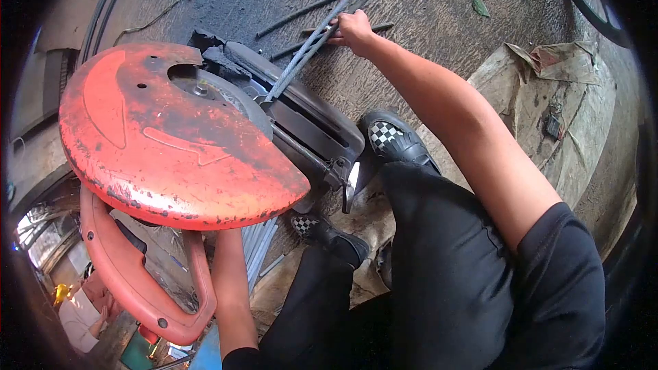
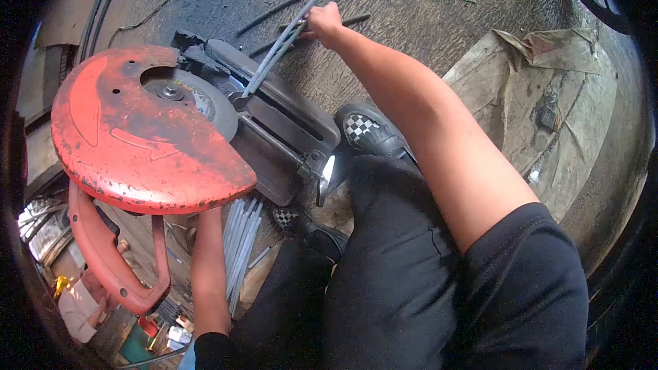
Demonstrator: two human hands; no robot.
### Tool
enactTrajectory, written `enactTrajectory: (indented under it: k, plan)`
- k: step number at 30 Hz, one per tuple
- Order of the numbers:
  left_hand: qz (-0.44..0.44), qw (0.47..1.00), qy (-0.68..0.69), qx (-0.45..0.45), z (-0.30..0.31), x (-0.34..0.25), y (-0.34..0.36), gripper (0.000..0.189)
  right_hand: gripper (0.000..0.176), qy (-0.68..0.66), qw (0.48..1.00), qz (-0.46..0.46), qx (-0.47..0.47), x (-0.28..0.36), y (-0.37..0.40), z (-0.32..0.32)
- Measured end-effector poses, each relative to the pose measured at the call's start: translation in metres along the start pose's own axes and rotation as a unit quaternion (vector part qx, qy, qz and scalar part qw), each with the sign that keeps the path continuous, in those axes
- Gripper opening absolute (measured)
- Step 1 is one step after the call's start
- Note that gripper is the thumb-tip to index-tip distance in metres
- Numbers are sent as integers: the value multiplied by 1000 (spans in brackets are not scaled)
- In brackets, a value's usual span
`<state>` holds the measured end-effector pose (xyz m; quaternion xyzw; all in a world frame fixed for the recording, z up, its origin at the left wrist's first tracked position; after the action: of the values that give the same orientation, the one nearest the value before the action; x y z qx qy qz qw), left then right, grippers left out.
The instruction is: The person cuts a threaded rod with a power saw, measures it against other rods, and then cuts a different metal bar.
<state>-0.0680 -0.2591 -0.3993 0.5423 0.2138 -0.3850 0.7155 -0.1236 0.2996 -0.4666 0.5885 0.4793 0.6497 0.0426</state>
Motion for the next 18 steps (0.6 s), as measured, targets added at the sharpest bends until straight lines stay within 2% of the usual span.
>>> enactTrajectory:
  k: [4, 6, 7, 8, 10, 18]
  plan:
    - [-5, 1000, -12, 13, -9, -2, -4, 40, 16, 13, 1000, 11, -13, -3, -2, -3]
    - [-8, 1000, -16, 25, -19, -4, -9, 40, 33, -9, 1000, -4, -5, -9, -7, -4]
    - [-9, 999, -18, 31, -25, -4, -11, 40, 35, -19, 1000, -8, -5, -11, -9, -4]
    - [-12, 999, -20, 36, -30, -5, -13, 39, 35, -19, 1000, -4, -7, -12, -11, -5]
    - [-17, 999, -23, 43, -36, -8, -16, 39, 19, 9, 1000, 11, -8, -14, -13, -6]
    - [-31, 997, -43, 60, -43, -13, -24, 38, 22, -7, 1000, 4, -18, -3, 17, 7]
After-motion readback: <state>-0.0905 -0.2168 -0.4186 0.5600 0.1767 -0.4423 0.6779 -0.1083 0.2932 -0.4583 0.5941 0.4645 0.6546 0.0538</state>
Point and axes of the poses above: each hand's wrist, its own y-axis away from the middle knuckle, its own z-axis out of the back of the hand, x = y × z, the point moved 6 cm from there along -y, towards the middle knuckle, and after that the axes turned 11 degrees about -x, right-handed, at the moved point
